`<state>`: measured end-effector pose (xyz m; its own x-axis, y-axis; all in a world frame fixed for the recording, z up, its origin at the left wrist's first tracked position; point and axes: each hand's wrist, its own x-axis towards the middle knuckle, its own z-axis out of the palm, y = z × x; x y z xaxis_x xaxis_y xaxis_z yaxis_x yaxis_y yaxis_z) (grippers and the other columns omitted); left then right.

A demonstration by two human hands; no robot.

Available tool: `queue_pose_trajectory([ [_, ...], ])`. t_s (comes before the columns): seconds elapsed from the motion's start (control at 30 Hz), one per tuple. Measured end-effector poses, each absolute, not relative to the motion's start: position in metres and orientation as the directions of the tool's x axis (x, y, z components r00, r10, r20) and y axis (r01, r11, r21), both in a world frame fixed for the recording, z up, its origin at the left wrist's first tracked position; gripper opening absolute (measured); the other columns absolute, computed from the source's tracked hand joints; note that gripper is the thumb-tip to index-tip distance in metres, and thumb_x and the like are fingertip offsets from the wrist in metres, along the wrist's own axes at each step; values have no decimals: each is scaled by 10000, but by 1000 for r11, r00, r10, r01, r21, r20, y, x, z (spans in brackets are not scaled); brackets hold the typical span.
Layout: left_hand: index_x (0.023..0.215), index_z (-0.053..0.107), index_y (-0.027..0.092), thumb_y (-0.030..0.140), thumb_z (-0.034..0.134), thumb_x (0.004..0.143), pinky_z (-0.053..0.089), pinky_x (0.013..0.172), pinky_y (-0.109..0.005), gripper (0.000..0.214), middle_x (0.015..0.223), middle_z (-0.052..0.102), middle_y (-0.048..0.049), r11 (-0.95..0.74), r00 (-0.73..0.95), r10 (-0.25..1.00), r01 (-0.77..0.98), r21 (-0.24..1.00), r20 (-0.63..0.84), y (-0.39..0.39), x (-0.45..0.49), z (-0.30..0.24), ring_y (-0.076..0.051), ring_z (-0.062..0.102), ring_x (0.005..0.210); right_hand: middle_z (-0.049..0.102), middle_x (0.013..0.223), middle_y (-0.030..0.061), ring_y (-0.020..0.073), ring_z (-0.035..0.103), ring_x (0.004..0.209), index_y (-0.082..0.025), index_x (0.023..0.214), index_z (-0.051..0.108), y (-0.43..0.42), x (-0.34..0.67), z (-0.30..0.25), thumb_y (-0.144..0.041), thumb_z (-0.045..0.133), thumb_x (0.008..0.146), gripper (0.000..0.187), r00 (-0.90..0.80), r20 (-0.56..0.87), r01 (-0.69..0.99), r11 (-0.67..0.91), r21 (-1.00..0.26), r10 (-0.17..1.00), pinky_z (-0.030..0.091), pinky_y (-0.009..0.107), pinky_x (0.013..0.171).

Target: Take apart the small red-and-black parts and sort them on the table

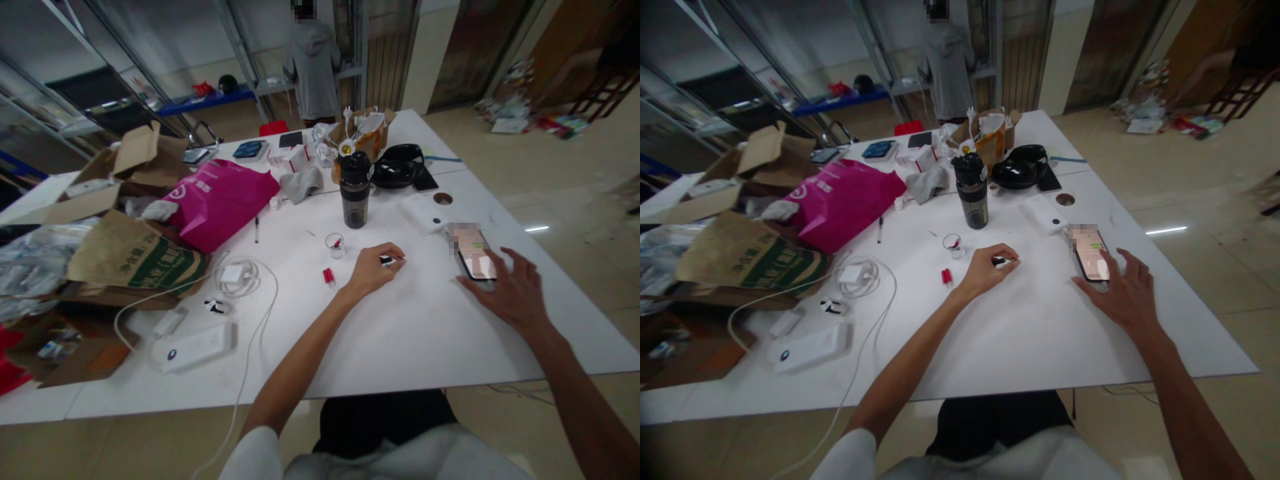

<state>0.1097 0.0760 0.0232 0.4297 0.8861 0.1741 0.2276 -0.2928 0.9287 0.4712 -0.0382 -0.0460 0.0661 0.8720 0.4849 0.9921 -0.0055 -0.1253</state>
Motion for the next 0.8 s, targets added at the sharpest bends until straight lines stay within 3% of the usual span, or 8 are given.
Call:
queue_pose_trajectory([
  [0.37, 1087, 747, 279, 217, 842, 1029, 663, 1043, -427, 128, 1154, 921, -44, -334, 458, 876, 353, 874, 150, 84, 113, 21, -275, 869, 1099, 575, 1752, 294, 543, 594, 1511, -235, 1750, 578, -29, 471, -48, -887, 717, 991, 1011, 84, 495, 992, -26, -122, 865, 546, 677, 1102],
  [0.53, 1043, 814, 261, 171, 855, 957, 652, 1073, -469, 131, 1202, 878, -78, -417, 513, 849, 500, 759, 128, 90, 119, 23, -309, 815, 1102, 592, 1739, 319, 563, 610, 1508, -204, 1728, 592, -29, 470, -49, -878, 729, 993, 1007, 106, 490, 992, -56, -116, 865, 564, 687, 1079],
  [0.8, 1186, 868, 274, 192, 720, 1006, 651, 1080, -432, 247, 1338, 820, -76, -446, 582, 811, 681, 580, -60, 93, 126, 27, -303, 789, 1234, 570, 1760, 335, 596, 583, 1540, -187, 1733, 577, -31, 466, -46, -928, 667, 987, 1056, 132, 467, 985, -64, -159, 875, 544, 738, 1132],
])
